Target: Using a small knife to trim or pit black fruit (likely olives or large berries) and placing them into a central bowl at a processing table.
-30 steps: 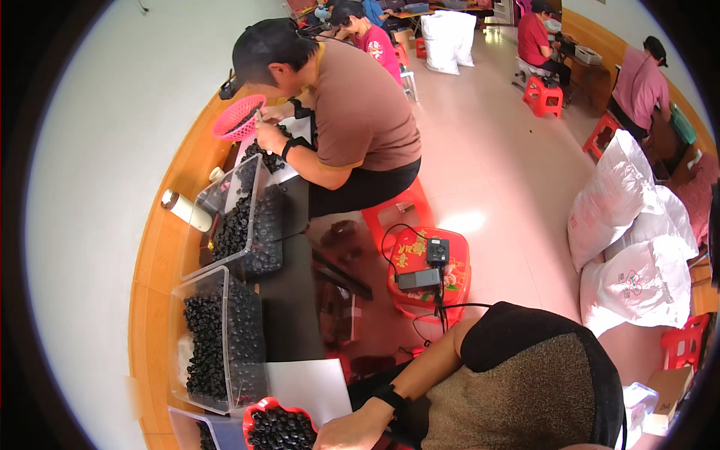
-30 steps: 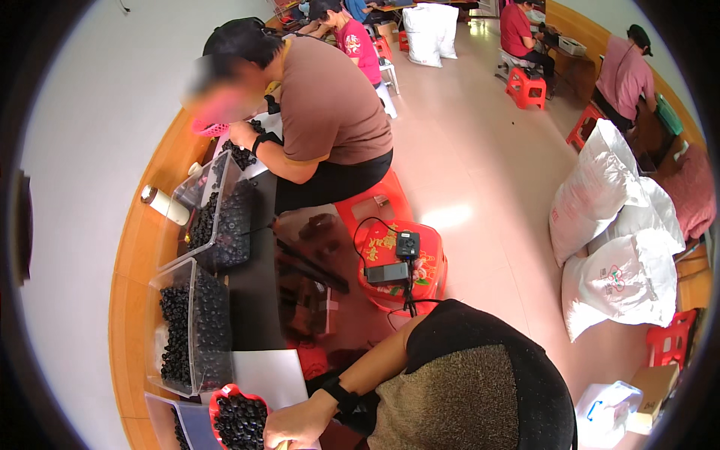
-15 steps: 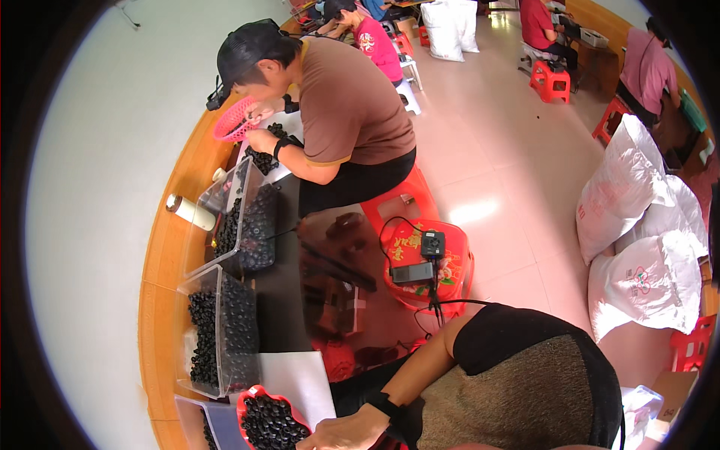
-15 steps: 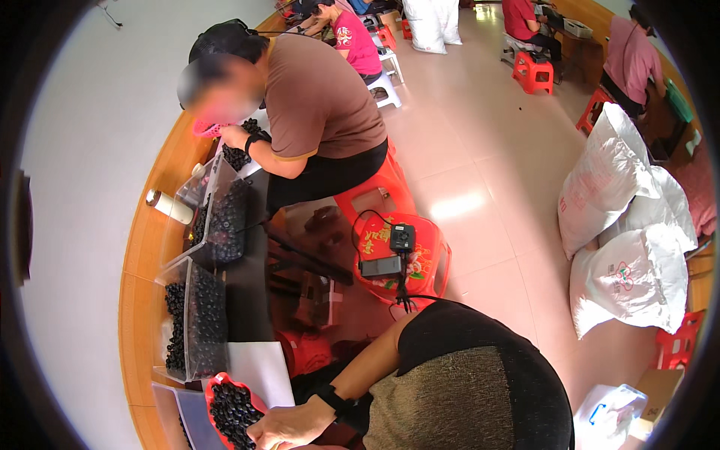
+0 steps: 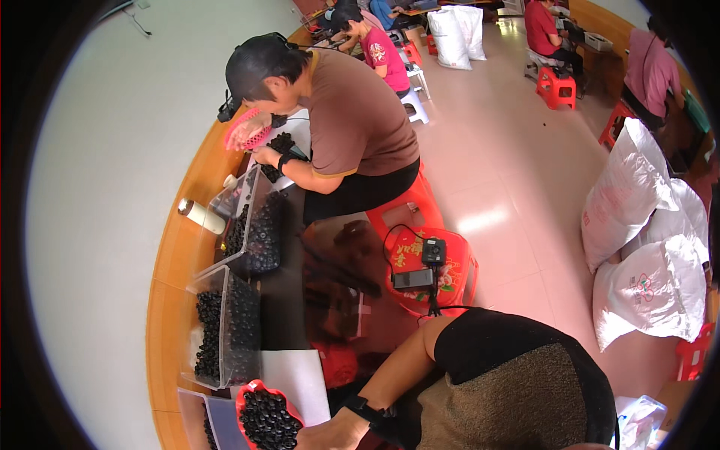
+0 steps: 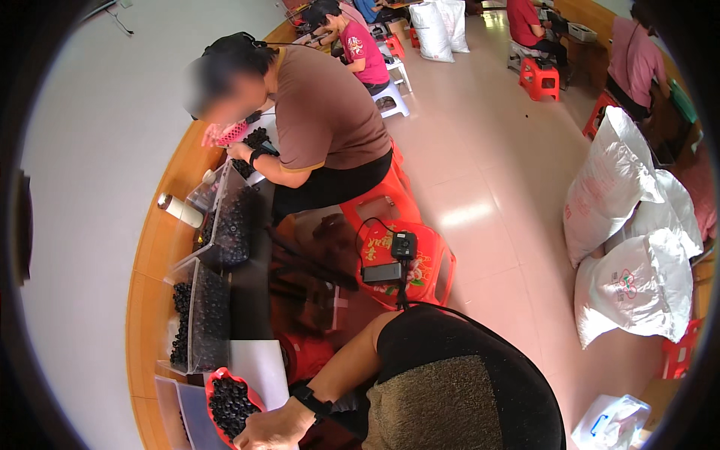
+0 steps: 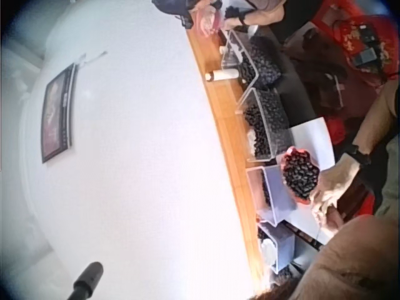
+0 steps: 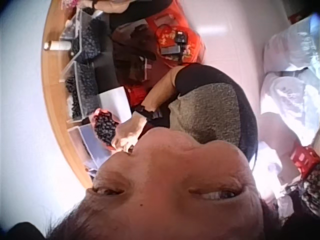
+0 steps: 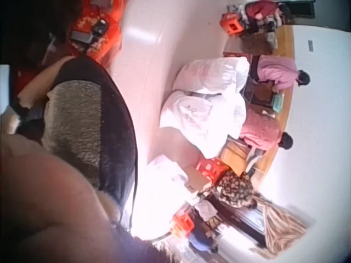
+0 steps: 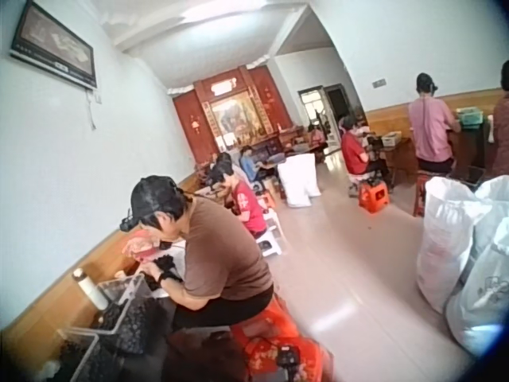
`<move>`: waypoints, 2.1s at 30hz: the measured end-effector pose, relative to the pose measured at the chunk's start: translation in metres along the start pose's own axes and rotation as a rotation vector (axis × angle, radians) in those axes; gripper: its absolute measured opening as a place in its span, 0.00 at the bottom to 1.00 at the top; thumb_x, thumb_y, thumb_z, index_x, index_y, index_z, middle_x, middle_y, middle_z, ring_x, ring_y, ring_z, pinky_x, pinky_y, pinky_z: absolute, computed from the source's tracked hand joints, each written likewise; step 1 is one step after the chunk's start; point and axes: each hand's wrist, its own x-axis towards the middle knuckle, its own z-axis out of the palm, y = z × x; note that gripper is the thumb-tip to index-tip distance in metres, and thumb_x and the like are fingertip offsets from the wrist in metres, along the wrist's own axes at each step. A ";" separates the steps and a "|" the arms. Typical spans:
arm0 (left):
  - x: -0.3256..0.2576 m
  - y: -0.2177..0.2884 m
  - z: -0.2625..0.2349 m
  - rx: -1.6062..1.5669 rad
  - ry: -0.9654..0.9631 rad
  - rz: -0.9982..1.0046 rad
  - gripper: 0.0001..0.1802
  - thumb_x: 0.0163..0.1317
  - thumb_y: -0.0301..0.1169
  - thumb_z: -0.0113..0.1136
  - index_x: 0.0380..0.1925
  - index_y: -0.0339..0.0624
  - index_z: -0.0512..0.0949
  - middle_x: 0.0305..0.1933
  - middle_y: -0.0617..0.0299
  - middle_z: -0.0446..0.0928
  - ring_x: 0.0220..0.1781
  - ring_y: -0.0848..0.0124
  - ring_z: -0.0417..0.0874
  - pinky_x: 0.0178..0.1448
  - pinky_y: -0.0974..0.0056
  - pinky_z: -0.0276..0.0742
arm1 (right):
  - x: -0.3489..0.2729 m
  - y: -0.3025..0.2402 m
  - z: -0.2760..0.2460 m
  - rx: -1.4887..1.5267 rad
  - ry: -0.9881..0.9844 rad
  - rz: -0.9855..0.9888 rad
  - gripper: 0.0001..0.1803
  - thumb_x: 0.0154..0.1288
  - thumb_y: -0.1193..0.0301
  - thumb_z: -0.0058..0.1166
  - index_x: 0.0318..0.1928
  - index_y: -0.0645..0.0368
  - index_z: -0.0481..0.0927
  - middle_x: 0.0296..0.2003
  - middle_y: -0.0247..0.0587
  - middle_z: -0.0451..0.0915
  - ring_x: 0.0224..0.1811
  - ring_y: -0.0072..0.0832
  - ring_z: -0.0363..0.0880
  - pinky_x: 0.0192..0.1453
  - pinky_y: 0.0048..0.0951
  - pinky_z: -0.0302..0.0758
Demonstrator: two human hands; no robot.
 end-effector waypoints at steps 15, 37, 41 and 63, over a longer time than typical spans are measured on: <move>0.061 -0.017 0.002 -0.195 0.000 -0.089 0.16 0.58 0.24 0.57 0.47 0.33 0.75 0.48 0.55 0.76 0.51 0.64 0.77 0.57 0.62 0.72 | 0.020 0.058 -0.019 -0.063 0.195 0.062 0.10 0.60 0.64 0.54 0.39 0.55 0.76 0.34 0.39 0.76 0.33 0.38 0.77 0.34 0.37 0.72; 0.063 0.004 -0.102 -0.427 -0.015 -0.157 0.12 0.67 0.33 0.54 0.47 0.42 0.73 0.45 0.55 0.79 0.41 0.70 0.79 0.48 0.68 0.72 | 0.032 0.094 -0.045 -0.202 0.189 0.606 0.16 0.63 0.72 0.57 0.50 0.63 0.76 0.28 0.39 0.78 0.28 0.32 0.79 0.32 0.28 0.75; 0.061 -0.005 -0.109 -0.481 0.073 -0.123 0.13 0.65 0.33 0.57 0.47 0.41 0.73 0.43 0.58 0.78 0.43 0.71 0.78 0.50 0.67 0.71 | 0.038 0.091 -0.042 -0.407 0.014 0.498 0.20 0.60 0.74 0.58 0.53 0.65 0.75 0.27 0.40 0.76 0.26 0.32 0.73 0.33 0.29 0.72; 0.060 -0.012 -0.119 -0.555 0.005 -0.102 0.12 0.59 0.30 0.63 0.41 0.42 0.73 0.39 0.63 0.75 0.41 0.72 0.75 0.49 0.67 0.69 | 0.056 0.089 -0.033 -0.530 -0.086 0.453 0.25 0.52 0.77 0.62 0.54 0.55 0.78 0.27 0.32 0.78 0.27 0.29 0.75 0.32 0.28 0.73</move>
